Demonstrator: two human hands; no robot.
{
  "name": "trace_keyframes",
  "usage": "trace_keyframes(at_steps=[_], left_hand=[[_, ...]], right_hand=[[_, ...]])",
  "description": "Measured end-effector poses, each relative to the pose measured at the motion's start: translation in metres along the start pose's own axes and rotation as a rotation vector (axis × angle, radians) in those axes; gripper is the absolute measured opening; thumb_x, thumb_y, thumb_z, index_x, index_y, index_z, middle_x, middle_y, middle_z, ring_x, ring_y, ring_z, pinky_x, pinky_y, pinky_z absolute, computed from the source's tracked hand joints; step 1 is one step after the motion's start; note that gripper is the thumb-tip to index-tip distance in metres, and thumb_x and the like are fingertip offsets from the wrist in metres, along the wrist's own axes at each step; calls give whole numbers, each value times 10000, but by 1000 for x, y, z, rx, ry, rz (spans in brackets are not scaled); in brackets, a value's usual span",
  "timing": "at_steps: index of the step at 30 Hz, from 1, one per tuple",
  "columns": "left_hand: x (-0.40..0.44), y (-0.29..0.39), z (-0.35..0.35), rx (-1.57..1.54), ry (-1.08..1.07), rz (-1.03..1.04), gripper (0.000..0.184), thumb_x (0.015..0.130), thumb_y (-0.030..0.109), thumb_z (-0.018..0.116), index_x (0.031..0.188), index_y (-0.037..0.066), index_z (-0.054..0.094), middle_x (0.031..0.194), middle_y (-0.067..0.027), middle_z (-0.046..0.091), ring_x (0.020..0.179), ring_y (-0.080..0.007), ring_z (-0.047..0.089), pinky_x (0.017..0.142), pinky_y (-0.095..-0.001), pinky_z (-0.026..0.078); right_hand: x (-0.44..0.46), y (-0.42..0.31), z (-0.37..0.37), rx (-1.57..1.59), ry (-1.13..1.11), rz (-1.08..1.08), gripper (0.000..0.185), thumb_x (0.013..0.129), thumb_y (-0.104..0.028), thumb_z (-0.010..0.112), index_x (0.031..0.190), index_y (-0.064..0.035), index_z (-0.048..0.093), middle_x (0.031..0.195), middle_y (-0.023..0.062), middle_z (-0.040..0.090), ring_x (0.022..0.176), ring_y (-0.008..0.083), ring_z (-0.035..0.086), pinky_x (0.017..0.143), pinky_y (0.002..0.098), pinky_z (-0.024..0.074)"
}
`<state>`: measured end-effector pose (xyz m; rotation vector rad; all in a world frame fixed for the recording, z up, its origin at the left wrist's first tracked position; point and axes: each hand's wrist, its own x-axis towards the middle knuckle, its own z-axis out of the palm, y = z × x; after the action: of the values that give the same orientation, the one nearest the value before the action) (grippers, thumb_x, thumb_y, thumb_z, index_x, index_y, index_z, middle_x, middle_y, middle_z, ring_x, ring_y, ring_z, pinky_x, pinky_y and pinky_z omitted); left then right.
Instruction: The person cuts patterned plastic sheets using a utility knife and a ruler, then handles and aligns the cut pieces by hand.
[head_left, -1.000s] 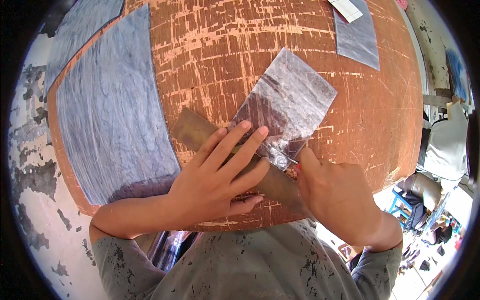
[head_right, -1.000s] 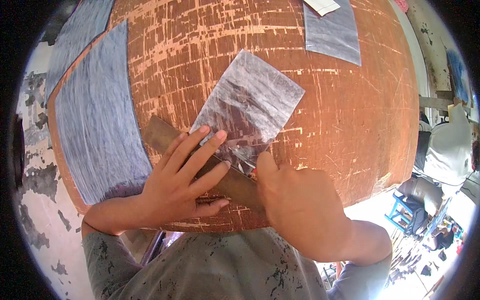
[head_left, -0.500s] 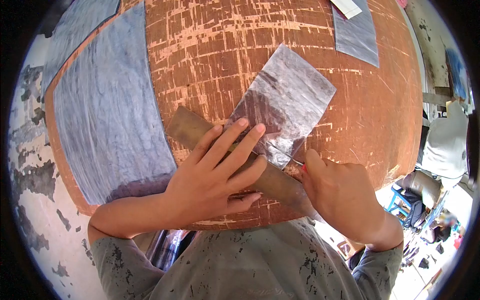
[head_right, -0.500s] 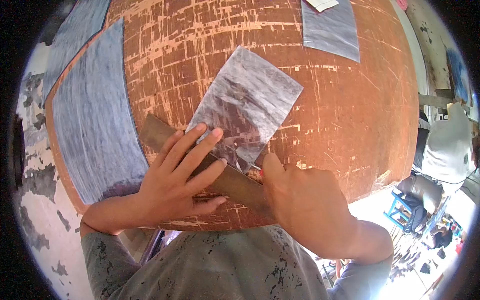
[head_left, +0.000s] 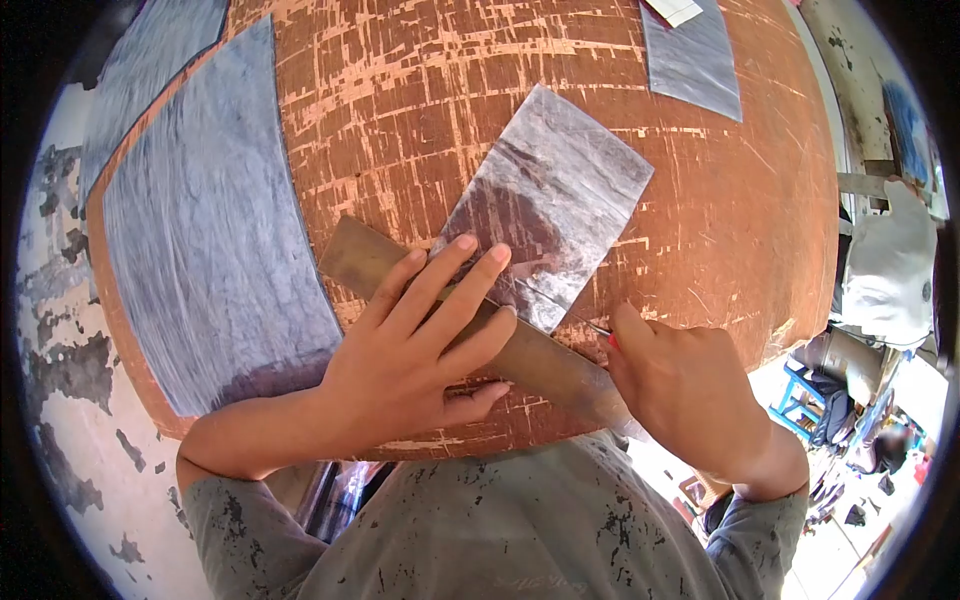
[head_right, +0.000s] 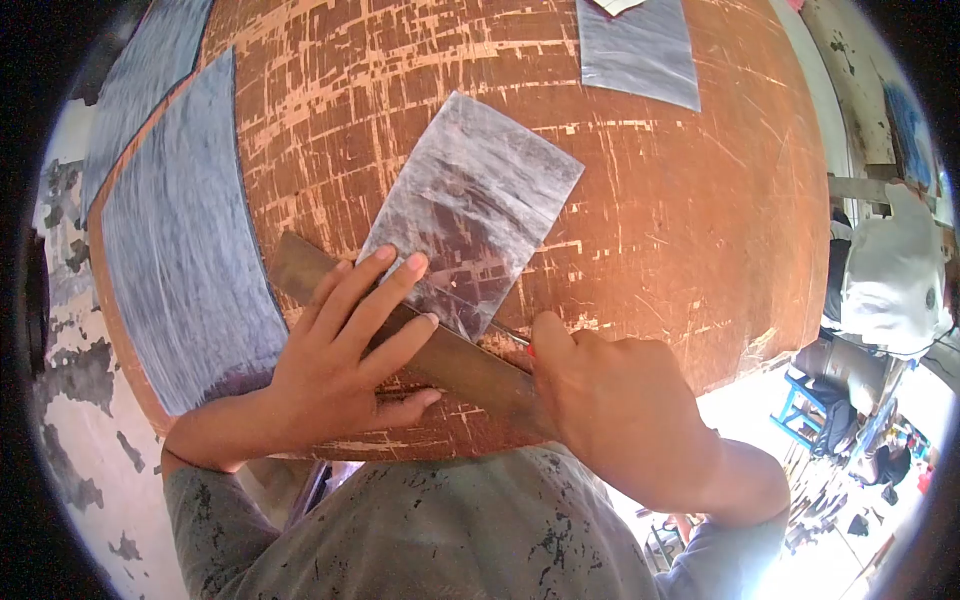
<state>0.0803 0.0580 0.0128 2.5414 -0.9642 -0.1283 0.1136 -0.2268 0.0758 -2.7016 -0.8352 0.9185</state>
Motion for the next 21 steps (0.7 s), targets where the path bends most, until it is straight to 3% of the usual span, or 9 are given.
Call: trace_keyframes(at_steps=[10,21], left_hand=[[0,1,1,36,11,17,626,874,500,824,1334,114,648,1671,-211,487,1521,-437,480,1214,-593,408],[-2,-1,3,38,15,35,650,861,491,835,1343,98,646,1679,-223,472,1527,-443,468,1229,-604,378]], right_hand=[[-9,3,3,23,-7,20,184,1055,-185,622,1025,-21,544,756,190,714,662,378,744,581,476,576],[-21,9,-4,104,41,41,203,1073,-222,626,1040,-40,543,783,185,709,676,386,729,605,501,556]])
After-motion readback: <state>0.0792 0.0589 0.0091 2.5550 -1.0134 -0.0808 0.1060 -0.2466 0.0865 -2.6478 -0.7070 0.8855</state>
